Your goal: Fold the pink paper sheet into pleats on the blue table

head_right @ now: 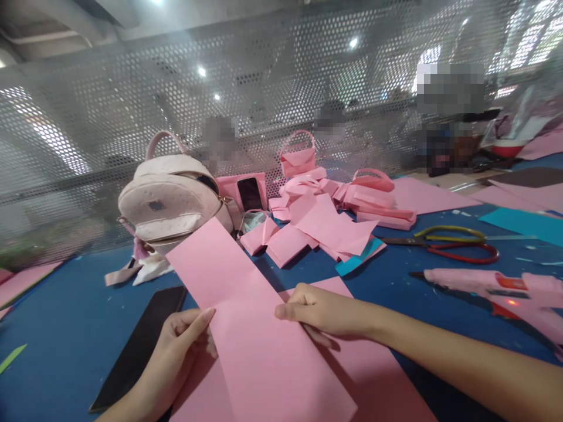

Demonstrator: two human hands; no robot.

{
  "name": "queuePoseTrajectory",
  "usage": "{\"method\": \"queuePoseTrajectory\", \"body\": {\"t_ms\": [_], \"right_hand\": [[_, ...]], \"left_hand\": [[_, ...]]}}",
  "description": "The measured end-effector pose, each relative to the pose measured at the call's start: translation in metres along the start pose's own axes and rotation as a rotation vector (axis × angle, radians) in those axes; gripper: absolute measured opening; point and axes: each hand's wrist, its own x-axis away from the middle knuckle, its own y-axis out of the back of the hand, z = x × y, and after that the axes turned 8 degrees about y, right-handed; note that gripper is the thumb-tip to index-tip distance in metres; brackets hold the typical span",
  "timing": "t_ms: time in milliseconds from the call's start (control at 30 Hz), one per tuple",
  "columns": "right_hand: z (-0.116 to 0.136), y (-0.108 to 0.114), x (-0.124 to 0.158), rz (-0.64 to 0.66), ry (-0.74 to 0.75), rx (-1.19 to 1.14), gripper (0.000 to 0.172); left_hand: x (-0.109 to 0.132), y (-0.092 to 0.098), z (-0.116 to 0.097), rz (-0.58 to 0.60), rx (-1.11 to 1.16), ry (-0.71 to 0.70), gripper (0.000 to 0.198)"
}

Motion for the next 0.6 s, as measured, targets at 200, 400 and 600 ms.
{"method": "queuePoseTrajectory", "body": {"t_ms": [200, 400, 600], "right_hand": [[0.0, 0.001, 0.001, 0.013, 0.038, -0.033, 0.069], [-0.004, 0.004, 0.0, 0.027, 0.046, 0.017, 0.067], [-0.006, 0.005, 0.0, -0.042, 0.06, 0.072, 0.066]], "left_hand": [[-0.001, 0.001, 0.001, -0.002, 0.075, 0.024, 0.045], [-0.004, 0.007, 0.003, -0.003, 0.079, 0.013, 0.044], [-0.008, 0.013, 0.005, -0.051, 0.071, -0.015, 0.041]]}}
